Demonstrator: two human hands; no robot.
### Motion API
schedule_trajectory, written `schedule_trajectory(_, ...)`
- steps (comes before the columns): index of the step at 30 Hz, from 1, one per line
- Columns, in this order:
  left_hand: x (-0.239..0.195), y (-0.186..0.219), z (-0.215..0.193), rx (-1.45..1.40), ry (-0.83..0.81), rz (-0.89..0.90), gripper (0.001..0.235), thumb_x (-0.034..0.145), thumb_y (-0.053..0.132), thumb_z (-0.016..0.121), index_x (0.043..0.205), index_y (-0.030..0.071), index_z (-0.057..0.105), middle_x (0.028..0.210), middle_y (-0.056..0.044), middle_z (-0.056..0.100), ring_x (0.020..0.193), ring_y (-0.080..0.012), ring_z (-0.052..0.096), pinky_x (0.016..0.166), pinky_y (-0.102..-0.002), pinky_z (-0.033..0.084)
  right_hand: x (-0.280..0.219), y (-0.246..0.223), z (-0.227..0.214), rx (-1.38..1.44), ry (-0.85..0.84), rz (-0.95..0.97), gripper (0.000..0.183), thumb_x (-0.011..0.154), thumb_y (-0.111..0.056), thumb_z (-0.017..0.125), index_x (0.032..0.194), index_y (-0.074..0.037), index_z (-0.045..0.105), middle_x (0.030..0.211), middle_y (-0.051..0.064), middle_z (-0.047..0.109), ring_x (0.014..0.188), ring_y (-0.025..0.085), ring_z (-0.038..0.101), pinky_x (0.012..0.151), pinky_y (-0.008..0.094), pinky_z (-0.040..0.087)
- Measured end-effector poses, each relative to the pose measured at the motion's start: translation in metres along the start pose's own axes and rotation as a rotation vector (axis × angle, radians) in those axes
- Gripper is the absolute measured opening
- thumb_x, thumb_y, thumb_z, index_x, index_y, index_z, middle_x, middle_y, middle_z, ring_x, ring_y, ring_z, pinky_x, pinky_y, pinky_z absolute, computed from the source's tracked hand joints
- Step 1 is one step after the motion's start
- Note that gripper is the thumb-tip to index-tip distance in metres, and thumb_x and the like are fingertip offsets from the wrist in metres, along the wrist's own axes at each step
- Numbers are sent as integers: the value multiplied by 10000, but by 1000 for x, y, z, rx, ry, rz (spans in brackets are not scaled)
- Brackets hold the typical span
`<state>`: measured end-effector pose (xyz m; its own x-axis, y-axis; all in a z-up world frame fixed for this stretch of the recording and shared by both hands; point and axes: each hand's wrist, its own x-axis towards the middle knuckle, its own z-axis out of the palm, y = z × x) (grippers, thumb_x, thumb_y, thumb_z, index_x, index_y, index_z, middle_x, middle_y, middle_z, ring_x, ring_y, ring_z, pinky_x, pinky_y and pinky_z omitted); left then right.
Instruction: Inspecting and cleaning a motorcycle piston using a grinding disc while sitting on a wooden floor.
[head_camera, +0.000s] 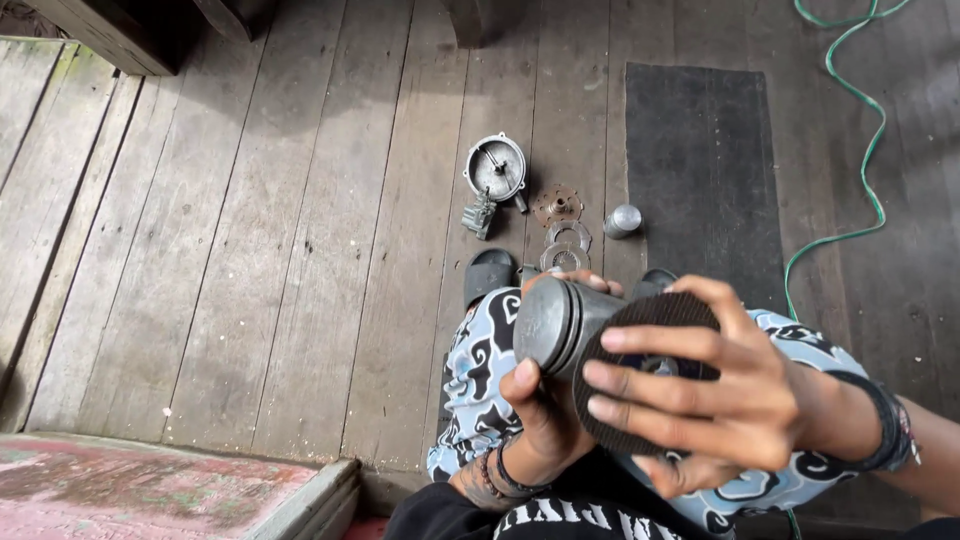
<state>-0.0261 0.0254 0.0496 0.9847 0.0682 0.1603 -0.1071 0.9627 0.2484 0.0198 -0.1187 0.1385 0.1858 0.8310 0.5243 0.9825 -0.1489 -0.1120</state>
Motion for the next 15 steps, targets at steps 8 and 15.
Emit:
schedule_trajectory(8, 1, 0, 3, 41, 41, 7, 777, 831, 504, 630, 1415, 61, 372, 1344, -152, 448, 1315, -300, 452, 1168, -505, 371, 1, 8, 1, 1, 39, -5, 398, 821, -463, 635, 1064, -187, 787, 1198, 2, 724, 1123, 272, 684, 966, 656, 408)
schedule_trajectory(15, 2, -1, 4, 98, -20, 46, 720, 837, 520, 608, 1358, 72, 392, 1290, -148, 469, 1273, -280, 456, 1158, -497, 365, 3, -1, -7, -21, 1, -19, 326, 824, -370, 660, 1047, -178, 802, 1152, -33, 754, 1091, 242, 708, 933, 654, 428)
